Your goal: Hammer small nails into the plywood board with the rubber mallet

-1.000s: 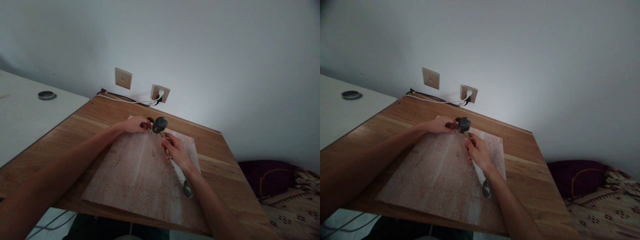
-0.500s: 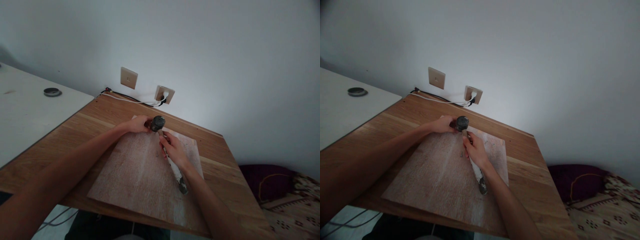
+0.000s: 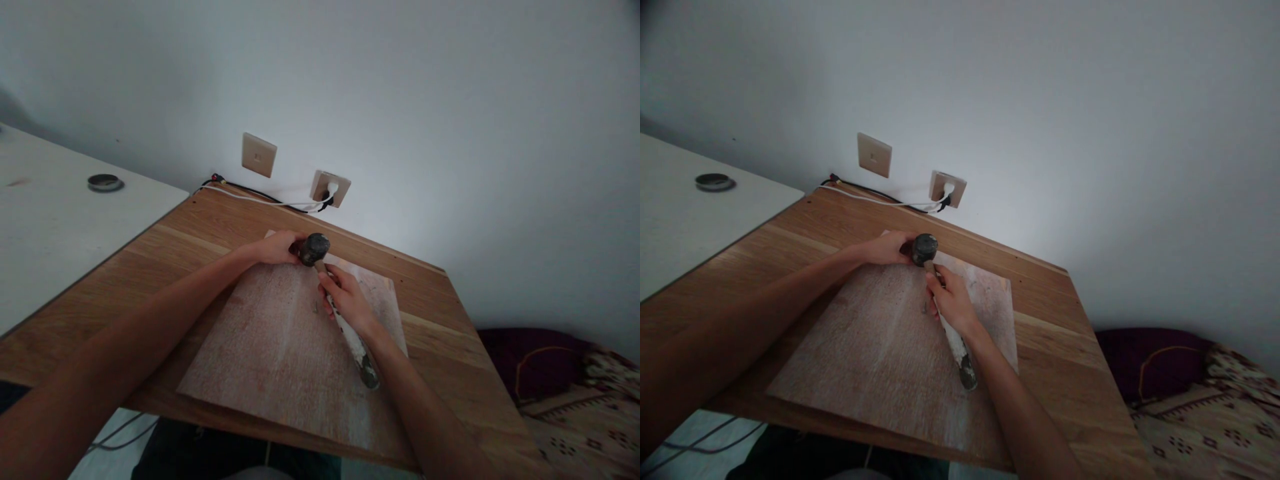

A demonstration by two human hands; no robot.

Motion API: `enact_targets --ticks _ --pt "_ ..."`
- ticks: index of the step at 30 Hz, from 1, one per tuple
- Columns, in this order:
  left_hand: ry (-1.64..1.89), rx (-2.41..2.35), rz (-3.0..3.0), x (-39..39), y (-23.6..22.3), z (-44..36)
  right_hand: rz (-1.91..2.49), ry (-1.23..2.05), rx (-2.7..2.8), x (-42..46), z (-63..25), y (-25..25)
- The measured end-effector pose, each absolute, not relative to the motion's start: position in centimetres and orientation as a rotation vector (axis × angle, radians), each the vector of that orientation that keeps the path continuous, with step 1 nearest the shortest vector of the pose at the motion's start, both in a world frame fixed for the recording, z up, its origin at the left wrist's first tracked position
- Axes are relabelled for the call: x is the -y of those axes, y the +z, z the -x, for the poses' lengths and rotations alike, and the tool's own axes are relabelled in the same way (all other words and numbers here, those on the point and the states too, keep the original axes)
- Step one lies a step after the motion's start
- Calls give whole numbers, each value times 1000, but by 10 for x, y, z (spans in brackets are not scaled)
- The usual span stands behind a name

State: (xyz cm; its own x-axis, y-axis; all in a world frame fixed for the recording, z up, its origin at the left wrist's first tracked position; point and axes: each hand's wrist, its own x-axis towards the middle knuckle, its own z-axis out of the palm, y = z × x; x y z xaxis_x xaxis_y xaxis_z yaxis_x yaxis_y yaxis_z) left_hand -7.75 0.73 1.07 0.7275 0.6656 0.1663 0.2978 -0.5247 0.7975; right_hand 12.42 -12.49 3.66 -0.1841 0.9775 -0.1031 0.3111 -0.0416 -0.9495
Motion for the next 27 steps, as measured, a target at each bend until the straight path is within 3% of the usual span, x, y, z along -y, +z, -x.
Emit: enact_targets --ticks 8,14,20,23,27 --pt "589 -764 -2488 15 33 75 1357 1133 1413 134 -140 57" --pt "475 -178 -2989 76 32 68 1320 1078 1272 139 -159 62" --pt "751 104 -3244 99 16 64 1329 1087 1291 145 -155 60" --pt "774 -110 -3166 77 17 73 1320 1122 1305 147 -151 60" --pt "843 -828 -2708 32 15 93 1313 1185 1325 145 -146 57"
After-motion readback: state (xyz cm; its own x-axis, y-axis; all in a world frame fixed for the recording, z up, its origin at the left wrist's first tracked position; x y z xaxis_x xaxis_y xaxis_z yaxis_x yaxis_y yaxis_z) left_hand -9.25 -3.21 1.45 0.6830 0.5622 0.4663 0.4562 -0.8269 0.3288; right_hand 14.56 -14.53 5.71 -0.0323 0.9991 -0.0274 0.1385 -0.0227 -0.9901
